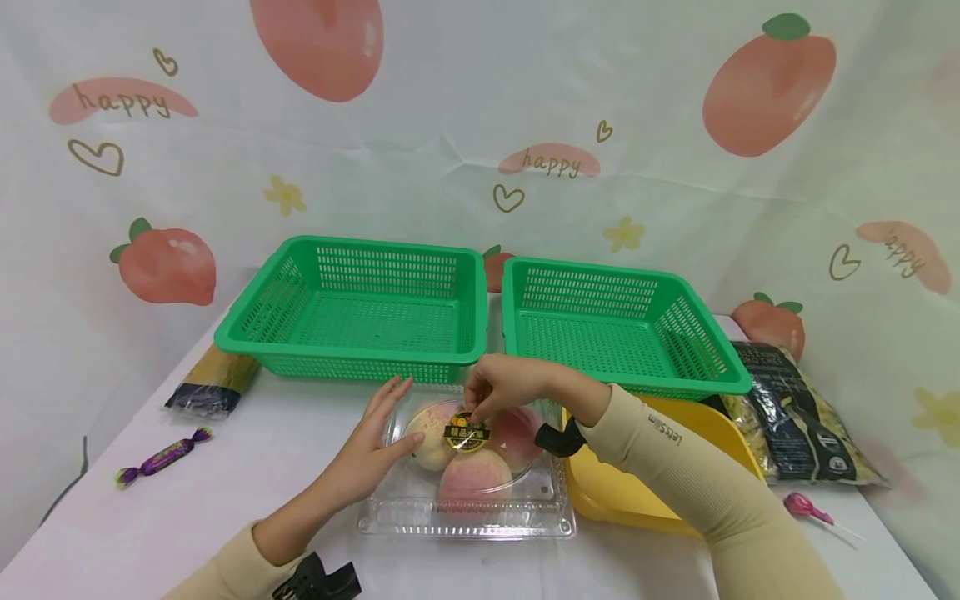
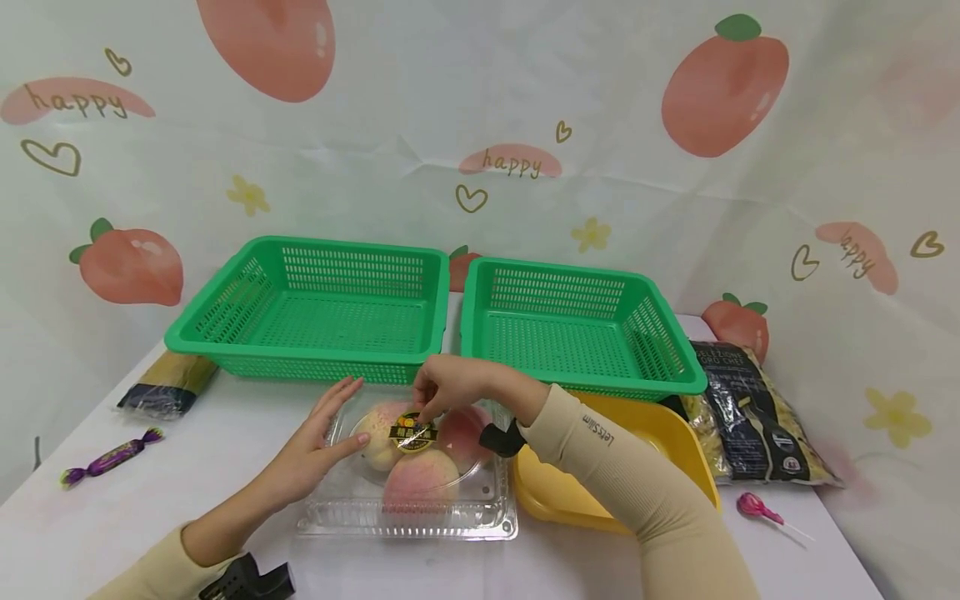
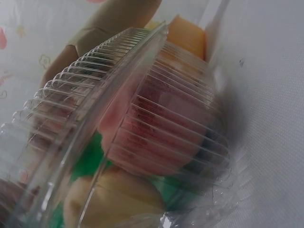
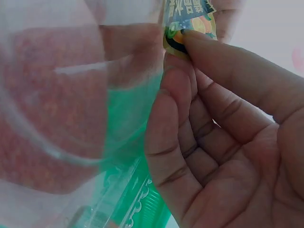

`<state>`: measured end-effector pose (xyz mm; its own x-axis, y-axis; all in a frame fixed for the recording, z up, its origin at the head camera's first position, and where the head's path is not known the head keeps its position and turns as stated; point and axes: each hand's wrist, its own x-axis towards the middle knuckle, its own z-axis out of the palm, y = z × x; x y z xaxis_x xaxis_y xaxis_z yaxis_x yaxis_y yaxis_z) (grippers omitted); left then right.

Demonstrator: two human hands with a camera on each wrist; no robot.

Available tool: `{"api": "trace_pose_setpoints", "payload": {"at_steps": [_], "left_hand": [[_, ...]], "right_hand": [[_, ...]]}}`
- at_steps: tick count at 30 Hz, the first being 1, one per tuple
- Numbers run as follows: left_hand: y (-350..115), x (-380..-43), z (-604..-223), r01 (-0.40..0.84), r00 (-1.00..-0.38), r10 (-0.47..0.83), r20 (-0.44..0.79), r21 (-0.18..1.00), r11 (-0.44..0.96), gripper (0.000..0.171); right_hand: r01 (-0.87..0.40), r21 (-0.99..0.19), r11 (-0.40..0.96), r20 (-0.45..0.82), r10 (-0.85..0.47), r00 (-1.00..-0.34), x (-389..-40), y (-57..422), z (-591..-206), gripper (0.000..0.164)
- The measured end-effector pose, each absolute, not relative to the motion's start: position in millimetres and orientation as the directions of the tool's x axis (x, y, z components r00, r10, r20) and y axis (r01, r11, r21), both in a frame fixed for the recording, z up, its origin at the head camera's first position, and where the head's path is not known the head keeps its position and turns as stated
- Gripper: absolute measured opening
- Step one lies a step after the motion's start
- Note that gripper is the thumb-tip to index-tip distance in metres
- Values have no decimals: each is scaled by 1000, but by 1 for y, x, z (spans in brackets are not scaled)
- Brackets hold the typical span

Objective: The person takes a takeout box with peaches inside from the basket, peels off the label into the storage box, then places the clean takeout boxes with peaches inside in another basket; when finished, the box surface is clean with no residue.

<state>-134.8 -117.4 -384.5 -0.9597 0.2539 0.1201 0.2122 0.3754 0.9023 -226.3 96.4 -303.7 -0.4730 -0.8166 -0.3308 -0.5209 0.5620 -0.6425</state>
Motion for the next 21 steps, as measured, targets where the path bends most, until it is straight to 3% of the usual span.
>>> {"api": "trace_pose_setpoints", "payload": {"at_steps": [21], "left_hand": [[-120, -134, -379, 243, -949, 278, 145, 902, 358, 71]], "right_hand": [[-462, -687, 561, -350, -813, -466, -227, 98, -302, 10]]}}
